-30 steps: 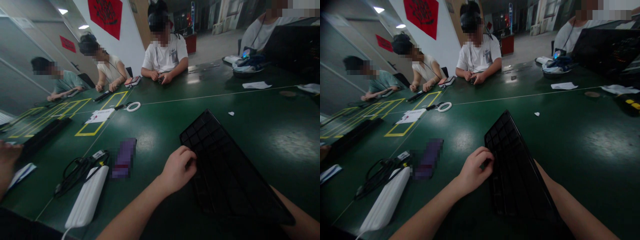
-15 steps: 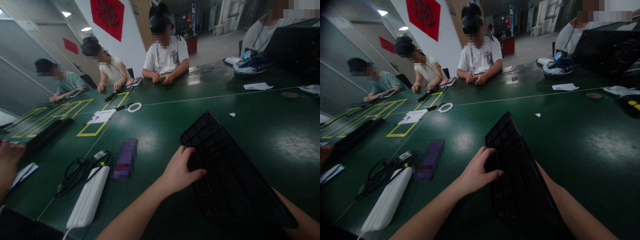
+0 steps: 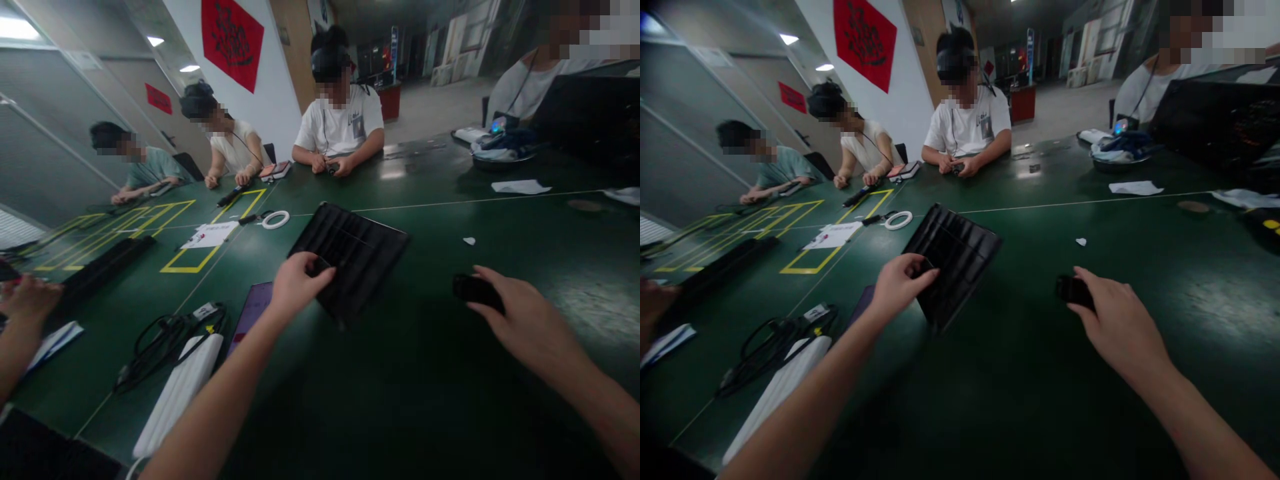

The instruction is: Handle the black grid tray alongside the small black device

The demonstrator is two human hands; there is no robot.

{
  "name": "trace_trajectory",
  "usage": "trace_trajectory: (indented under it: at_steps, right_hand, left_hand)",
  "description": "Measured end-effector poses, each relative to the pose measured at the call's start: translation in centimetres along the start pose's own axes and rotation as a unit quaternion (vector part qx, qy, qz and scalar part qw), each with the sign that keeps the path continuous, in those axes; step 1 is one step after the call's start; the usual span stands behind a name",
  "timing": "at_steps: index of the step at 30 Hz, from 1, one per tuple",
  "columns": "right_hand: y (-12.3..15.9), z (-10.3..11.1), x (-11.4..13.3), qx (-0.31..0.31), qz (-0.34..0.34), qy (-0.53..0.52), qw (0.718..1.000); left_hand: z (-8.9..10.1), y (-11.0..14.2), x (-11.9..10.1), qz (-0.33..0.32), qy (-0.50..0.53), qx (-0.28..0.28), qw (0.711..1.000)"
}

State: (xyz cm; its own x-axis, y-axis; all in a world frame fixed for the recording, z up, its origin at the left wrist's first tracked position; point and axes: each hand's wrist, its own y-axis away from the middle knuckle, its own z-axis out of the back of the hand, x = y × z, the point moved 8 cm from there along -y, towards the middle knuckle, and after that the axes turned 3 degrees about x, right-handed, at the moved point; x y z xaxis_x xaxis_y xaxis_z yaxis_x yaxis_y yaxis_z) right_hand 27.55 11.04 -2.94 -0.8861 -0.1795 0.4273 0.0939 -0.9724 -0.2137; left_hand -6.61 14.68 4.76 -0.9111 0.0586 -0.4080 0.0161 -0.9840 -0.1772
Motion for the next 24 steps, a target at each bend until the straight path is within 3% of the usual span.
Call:
trace_trajectory:
  at_steps: [3,6,10,12,16,18,21,24]
  right_hand:
    - [-0.4,-0.1,-3.4,0.026,-0.047,0.063,0.997]
    - [-0.5,-0.2,-4.5,0.006,-0.015,0.130,0.991]
    - [-0.4,0.2,-4.6,-0.037,0.012,0.180,0.983]
    - [-0.5,-0.1,-5.6,-0.008,-0.022,0.158,0.987]
    - [-0.4,-1.1,-7.2,0.060,-0.069,0.095,0.991]
    - [-0.4,-1.0,-6.8,0.045,-0.061,0.074,0.994]
    - [-0.4,-0.8,-4.9,0.015,-0.048,-0.005,0.999]
    - [0.0,-1.6,-1.7,0.040,-0.042,-0.123,0.991]
  left_hand:
    - [2.1,-4.1,6.8,0.130,-0.132,0.004,0.983]
    - [3.3,-6.7,12.3,0.217,-0.191,0.032,0.957]
    - [3.1,-8.0,16.7,0.272,-0.204,0.053,0.939]
    - [2.6,-8.3,17.7,0.284,-0.209,0.059,0.934]
    - [2.0,-8.8,17.6,0.279,-0.211,0.057,0.935]
    - [2.0,-8.8,16.6,0.269,-0.206,0.053,0.939]
    - [2.2,-8.0,13.3,0.232,-0.186,0.048,0.953]
    - [1.5,-5.3,7.8,0.160,-0.145,0.044,0.975]
